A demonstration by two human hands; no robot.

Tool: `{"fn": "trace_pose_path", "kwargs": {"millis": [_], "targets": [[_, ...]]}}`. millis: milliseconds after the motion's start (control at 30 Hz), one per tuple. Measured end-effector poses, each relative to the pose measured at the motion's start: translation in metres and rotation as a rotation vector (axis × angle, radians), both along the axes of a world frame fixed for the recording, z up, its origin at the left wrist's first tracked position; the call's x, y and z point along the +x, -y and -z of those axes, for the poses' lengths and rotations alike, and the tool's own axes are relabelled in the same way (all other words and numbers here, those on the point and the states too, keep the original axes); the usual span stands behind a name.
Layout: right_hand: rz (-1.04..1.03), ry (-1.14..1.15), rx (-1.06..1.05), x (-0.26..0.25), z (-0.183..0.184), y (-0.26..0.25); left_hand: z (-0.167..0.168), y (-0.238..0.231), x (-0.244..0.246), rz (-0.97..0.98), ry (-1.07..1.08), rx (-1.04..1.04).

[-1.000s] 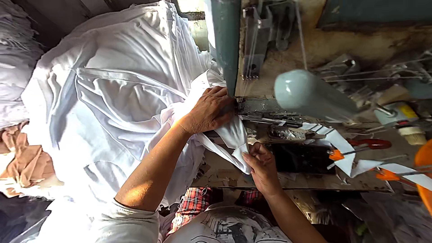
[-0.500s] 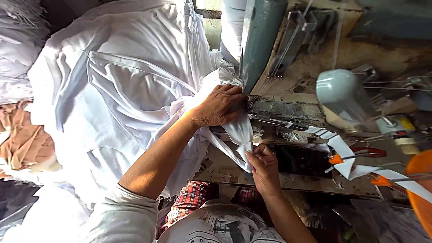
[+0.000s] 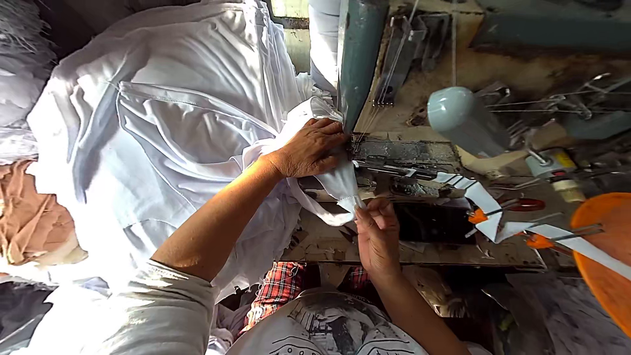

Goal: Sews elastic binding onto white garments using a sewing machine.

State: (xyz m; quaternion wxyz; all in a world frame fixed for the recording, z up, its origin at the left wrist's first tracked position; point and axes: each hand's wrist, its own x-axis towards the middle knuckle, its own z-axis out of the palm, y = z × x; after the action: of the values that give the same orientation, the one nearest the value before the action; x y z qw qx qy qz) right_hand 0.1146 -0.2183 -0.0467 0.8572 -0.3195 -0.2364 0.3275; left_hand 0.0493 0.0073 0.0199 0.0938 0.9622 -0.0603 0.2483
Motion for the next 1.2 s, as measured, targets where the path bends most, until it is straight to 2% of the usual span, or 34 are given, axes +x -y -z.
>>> {"fn": "trace_pose_path", "kwargs": {"millis": [200, 367, 533, 633, 733, 800, 867, 967, 1067, 1200], "targets": [[-0.071, 0.036, -0.039, 0.014, 0.006, 0.003, 0.0, 0.007, -0.003, -0.035, 0.001, -0.019], [-0.001, 0.189, -0.071, 0.015, 0.01, 0.007, 0.003, 0.004, -0.002, -0.038, 0.002, -0.01], [-0.05, 0.268, -0.093, 0.016, 0.003, 0.007, 0.005, 0.001, 0.0, -0.049, -0.019, -0.01], [-0.057, 0.371, -0.137, 0.015, -0.009, 0.006, 0.006, 0.001, -0.001, -0.065, -0.031, -0.034], [-0.088, 0.569, -0.288, 0.017, -0.027, 0.003, 0.002, 0.004, -0.003, -0.103, -0.04, -0.042], [-0.089, 0.691, -0.379, 0.021, -0.034, -0.001, -0.003, 0.011, -0.007, -0.148, 0.002, 0.063], [-0.058, 0.796, -0.434, 0.024, -0.033, -0.004, -0.007, 0.027, -0.015, -0.185, 0.081, 0.177], [0.015, 0.85, -0.451, 0.022, -0.03, -0.002, -0.008, 0.066, -0.026, -0.211, 0.089, 0.059], [0.171, 0.895, -0.384, 0.012, -0.012, 0.005, 0.009, 0.092, -0.029, -0.299, 0.022, 0.029], [0.327, 0.822, -0.222, 0.004, 0.018, 0.014, 0.025, 0.093, -0.029, -0.352, 0.08, 0.023]]}}
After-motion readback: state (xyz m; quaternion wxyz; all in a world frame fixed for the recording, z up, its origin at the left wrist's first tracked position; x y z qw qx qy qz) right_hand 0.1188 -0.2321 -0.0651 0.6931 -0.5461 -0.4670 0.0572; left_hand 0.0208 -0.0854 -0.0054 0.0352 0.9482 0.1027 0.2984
